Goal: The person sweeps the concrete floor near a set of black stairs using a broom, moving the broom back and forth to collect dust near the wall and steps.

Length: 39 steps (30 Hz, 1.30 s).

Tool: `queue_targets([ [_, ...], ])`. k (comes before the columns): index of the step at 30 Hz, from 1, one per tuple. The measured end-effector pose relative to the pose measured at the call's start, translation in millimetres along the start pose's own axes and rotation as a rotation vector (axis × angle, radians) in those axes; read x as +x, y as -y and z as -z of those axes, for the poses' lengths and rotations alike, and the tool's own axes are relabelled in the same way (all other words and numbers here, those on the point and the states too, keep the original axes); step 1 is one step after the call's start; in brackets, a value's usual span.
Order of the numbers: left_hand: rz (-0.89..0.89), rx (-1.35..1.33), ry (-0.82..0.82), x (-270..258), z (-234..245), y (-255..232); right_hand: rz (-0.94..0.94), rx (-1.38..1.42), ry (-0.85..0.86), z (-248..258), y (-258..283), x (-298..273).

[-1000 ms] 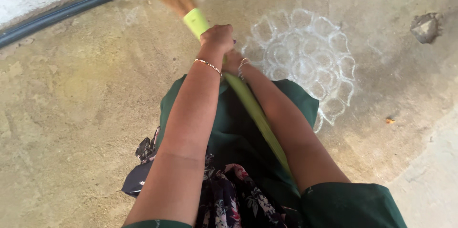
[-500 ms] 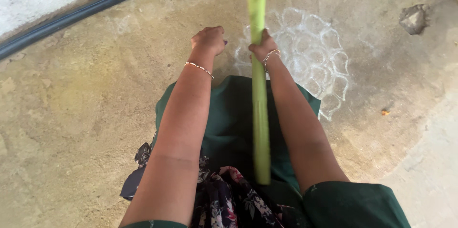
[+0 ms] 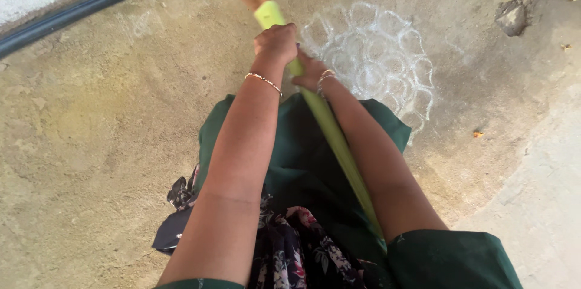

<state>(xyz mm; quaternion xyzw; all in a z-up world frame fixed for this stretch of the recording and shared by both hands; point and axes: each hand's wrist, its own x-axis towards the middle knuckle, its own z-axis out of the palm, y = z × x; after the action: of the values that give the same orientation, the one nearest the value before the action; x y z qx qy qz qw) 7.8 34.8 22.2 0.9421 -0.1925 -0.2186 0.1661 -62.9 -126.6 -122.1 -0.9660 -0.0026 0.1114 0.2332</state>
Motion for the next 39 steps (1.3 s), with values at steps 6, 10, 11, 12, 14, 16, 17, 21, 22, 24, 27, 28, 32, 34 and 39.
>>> queue_targets([
  [6, -0.009, 0.019, -0.054, 0.7, -2.7, -0.7, -0.545, 0.481, -0.111, 73.4, -11.4, -35.4],
  [10, -0.019, -0.016, -0.079, 4.3, -6.3, 0.2, -0.518, 0.903, -0.269, 93.0, -38.6, -51.3],
  [11, -0.023, -0.021, -0.088, 6.4, -6.9, -0.8, -0.5, 0.881, -0.278, 94.2, -39.1, -53.8],
  [12, -0.024, -0.028, -0.097, 7.6, -8.1, -1.8, -0.48, 0.859, -0.285, 94.2, -36.4, -55.4],
  [14, -0.042, -0.01, -0.085, 8.3, -11.3, -8.5, -0.436, 0.843, -0.271, 93.6, -24.8, -52.8],
  [16, -0.056, 0.001, -0.075, 7.1, -11.7, -15.6, -0.386, 0.856, -0.229, 93.6, -10.3, -45.1],
  [17, -0.062, 0.003, -0.07, 3.5, -13.1, -18.5, -0.375, 0.926, -0.211, 89.2, -0.7, -40.7],
  [21, -0.07, -0.006, -0.068, -5.3, -9.9, -21.6, -0.348, 1.074, -0.175, 77.3, 16.7, -26.7],
  [22, -0.071, -0.006, -0.077, -6.3, -8.4, -19.0, -0.349, 1.08, -0.178, 73.7, 16.1, -22.7],
  [24, -0.073, -0.011, -0.096, -7.1, -6.3, -12.9, -0.36, 1.198, -0.243, 75.1, 4.9, -15.5],
  [27, -0.036, -0.035, -0.113, -6.5, -2.5, -0.6, -0.379, 1.296, -0.324, 77.3, -12.1, -15.4],
  [28, -0.022, -0.035, -0.106, -4.9, -0.5, 2.2, -0.387, 1.316, -0.35, 78.2, -15.2, -15.4],
  [32, 0.011, -0.022, -0.071, -1.4, 2.0, 5.1, -0.403, 1.187, -0.364, 81.7, -17.1, -14.9],
  [34, 0.013, -0.005, -0.058, -2.0, 2.5, 3.4, -0.426, 1.127, -0.342, 81.3, -9.8, -11.1],
  [39, -0.02, 0.0, -0.065, -5.2, -1.4, -0.2, -0.417, 1.04, -0.181, 67.2, 6.2, 2.2],
])
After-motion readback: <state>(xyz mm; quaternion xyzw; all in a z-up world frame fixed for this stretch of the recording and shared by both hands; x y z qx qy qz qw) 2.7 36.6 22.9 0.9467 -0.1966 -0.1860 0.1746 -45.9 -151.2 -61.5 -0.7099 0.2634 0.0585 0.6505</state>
